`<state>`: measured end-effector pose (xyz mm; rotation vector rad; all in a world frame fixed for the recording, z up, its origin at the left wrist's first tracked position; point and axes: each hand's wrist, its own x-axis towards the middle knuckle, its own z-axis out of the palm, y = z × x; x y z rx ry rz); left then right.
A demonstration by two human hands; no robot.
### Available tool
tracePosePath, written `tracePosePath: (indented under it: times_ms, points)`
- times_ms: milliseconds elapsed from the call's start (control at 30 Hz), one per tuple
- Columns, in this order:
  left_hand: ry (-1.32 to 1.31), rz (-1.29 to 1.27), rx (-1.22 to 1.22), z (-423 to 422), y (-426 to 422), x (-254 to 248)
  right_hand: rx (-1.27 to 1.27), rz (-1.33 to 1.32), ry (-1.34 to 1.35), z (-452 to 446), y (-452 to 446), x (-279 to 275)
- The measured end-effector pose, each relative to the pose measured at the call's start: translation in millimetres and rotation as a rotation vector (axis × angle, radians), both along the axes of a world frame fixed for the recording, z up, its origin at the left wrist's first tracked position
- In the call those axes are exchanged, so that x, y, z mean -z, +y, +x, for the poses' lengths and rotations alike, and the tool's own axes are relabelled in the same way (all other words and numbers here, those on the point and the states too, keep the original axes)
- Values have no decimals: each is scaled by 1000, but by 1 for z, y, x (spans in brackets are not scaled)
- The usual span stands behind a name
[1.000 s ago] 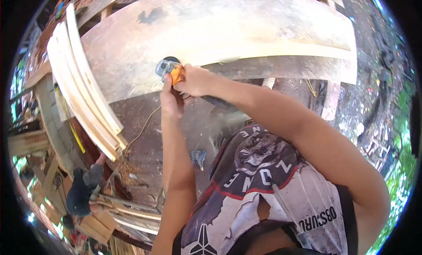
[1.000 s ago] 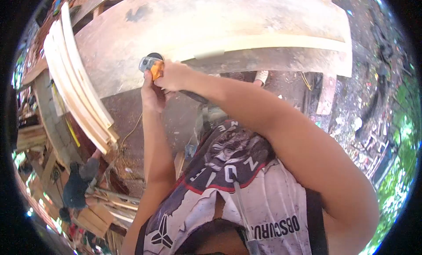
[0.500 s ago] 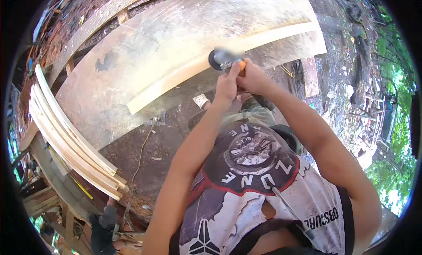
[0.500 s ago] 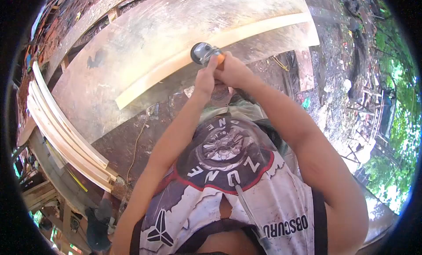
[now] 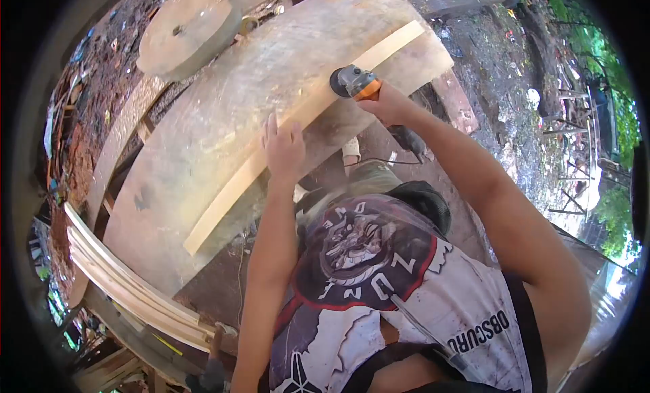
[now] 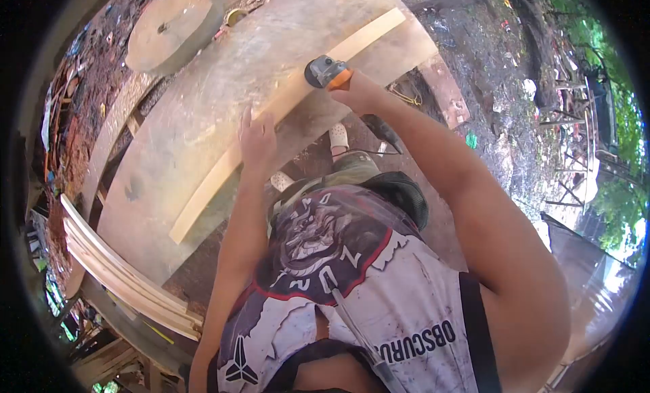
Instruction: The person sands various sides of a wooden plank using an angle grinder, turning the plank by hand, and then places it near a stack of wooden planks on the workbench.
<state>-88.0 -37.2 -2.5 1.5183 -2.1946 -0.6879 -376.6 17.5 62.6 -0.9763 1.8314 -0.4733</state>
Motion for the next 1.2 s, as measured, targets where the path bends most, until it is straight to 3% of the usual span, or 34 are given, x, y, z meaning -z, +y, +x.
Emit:
tracePosePath:
  times_ms: [33, 100, 233, 300, 333, 400, 500, 567, 600, 633, 667, 733, 800, 867, 967, 1133, 1200]
  points:
    - [-1, -12, 11, -3, 0, 10, 11, -12, -1, -15, -3, -1]
    - [-317, 62, 91, -5, 6, 22, 77, 24, -47, -44, -6, -3]
    - [-380, -39, 68, -8, 12, 39, 90, -121, 18, -134, -10, 43]
    - [-378, -18, 56, -10, 13, 35, 84, -480, 88, -176, -14, 72]
    - [-369, 4, 49, -10, 12, 33, 73, -489, 74, -188, -17, 63]
    - [-371, 20, 37, -9, 11, 30, 199, -185, 134, -215, -26, 40]
    - [-333, 2, 20, -5, 11, 38, 294, -132, 209, -255, -32, 38]
    - [-297, -33, -7, -5, 9, 42, 337, -58, 435, -292, -31, 47]
    - [-276, -80, -11, -4, 9, 43, 610, -42, 306, -303, -25, 48]
    - [-254, -128, -20, -2, 8, 43, 669, -157, 311, -303, -13, 38]
    - [-257, -121, -56, -4, 11, 40, 804, -204, 278, -334, -5, 68]
    - [-199, -211, -99, -12, 27, 25, 1043, -343, -16, -312, 26, 38]
    - [-238, -222, -110, -13, 39, 20, 1032, -546, -377, -334, 60, 64]
    - [-148, -159, -77, -15, 48, 23, 964, -590, -669, -322, 93, 53]
    - [-233, -358, -51, -12, 61, 39, 1028, -620, -684, -287, 116, 42]
    - [-194, -227, -70, 6, 59, 28, 989, -691, -738, -246, 129, 52]
    - [-126, -161, -70, 37, 56, 24, 832, -659, -769, -233, 130, 57]
